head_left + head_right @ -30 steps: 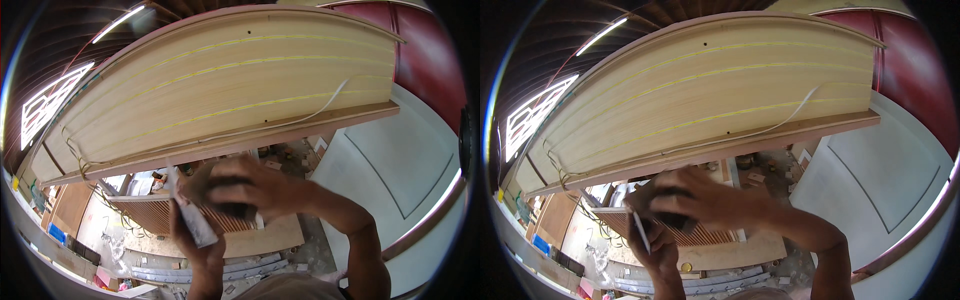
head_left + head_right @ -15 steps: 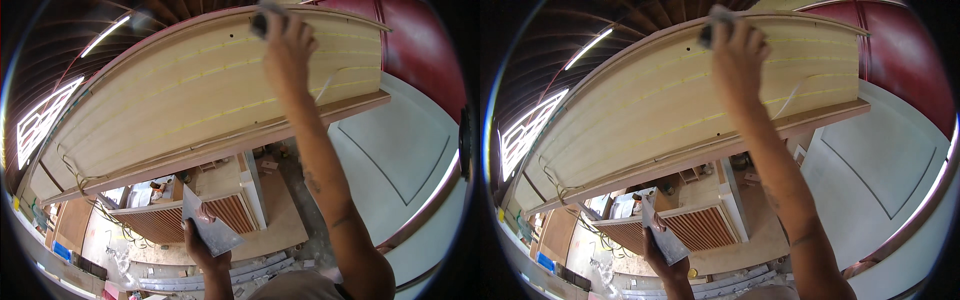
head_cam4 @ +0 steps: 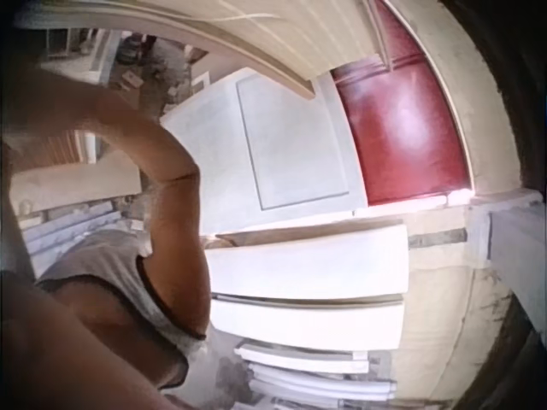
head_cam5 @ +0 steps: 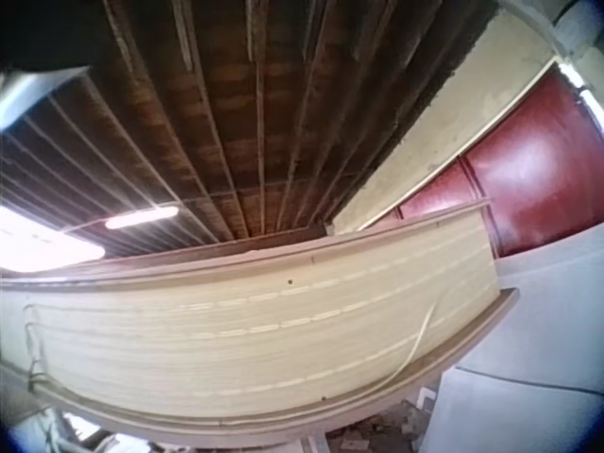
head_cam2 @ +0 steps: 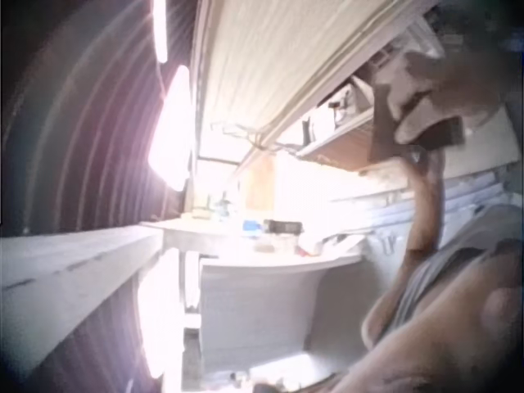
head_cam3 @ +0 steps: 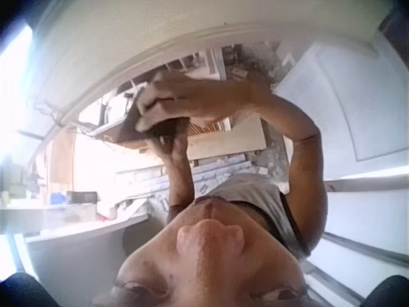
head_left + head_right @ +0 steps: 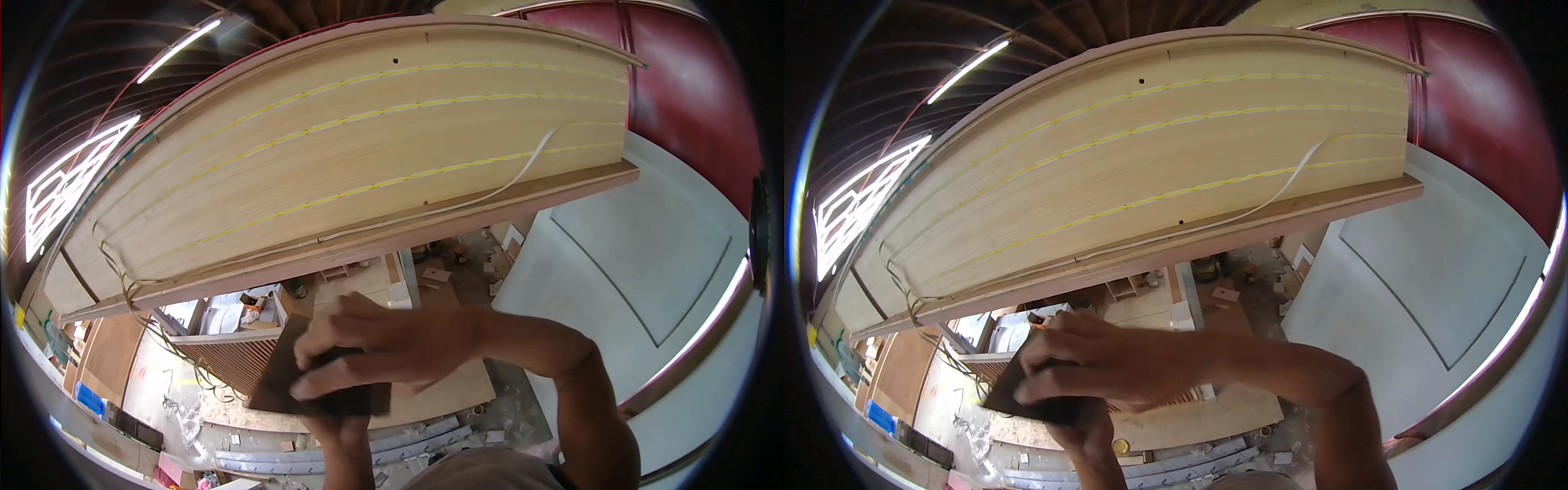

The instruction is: The person mixes putty using putty knives and applies it along the edges of an overhead wooden structure with the putty knife.

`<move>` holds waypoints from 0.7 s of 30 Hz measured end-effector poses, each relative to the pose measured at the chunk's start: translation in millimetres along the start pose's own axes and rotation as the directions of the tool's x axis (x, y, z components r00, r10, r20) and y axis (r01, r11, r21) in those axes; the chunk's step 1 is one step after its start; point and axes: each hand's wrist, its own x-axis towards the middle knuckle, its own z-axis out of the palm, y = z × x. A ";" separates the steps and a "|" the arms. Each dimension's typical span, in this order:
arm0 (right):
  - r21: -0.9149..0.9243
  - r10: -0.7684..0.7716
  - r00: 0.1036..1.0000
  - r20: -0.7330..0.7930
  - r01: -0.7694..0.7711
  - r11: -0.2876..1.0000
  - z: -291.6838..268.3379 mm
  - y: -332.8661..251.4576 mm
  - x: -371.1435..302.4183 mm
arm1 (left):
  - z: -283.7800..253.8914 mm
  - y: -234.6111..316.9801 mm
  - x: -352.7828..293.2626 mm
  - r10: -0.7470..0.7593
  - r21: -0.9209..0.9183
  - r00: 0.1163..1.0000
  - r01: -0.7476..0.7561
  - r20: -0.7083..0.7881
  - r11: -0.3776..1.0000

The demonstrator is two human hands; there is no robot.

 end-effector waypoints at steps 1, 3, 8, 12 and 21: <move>-0.064 0.057 0.998 -0.037 -0.060 0.996 2.3 -2.0 -11.4 | 12.0 0.4 0.8 -0.062 -0.051 0.996 0.065 0.059 0.997; -0.150 0.130 0.989 -0.074 -0.140 0.979 -10.3 -0.7 -37.8 | 17.8 3.6 1.1 -0.099 -0.056 0.946 0.122 0.308 0.991; -0.863 0.254 0.928 -0.273 -0.353 0.362 -104.0 -10.5 -37.3 | -10.2 28.1 11.2 0.097 0.087 0.841 -0.169 0.533 0.982; -0.894 -0.024 0.920 -0.392 -0.387 -0.225 -245.6 -41.9 -42.4 | -6.0 -7.2 9.6 -0.082 0.262 0.973 0.023 0.216 0.965; -0.962 0.311 0.916 -0.252 -0.272 0.021 -201.4 -12.8 58.0 | -24.1 -8.5 8.0 -0.236 0.230 0.963 0.203 0.129 0.952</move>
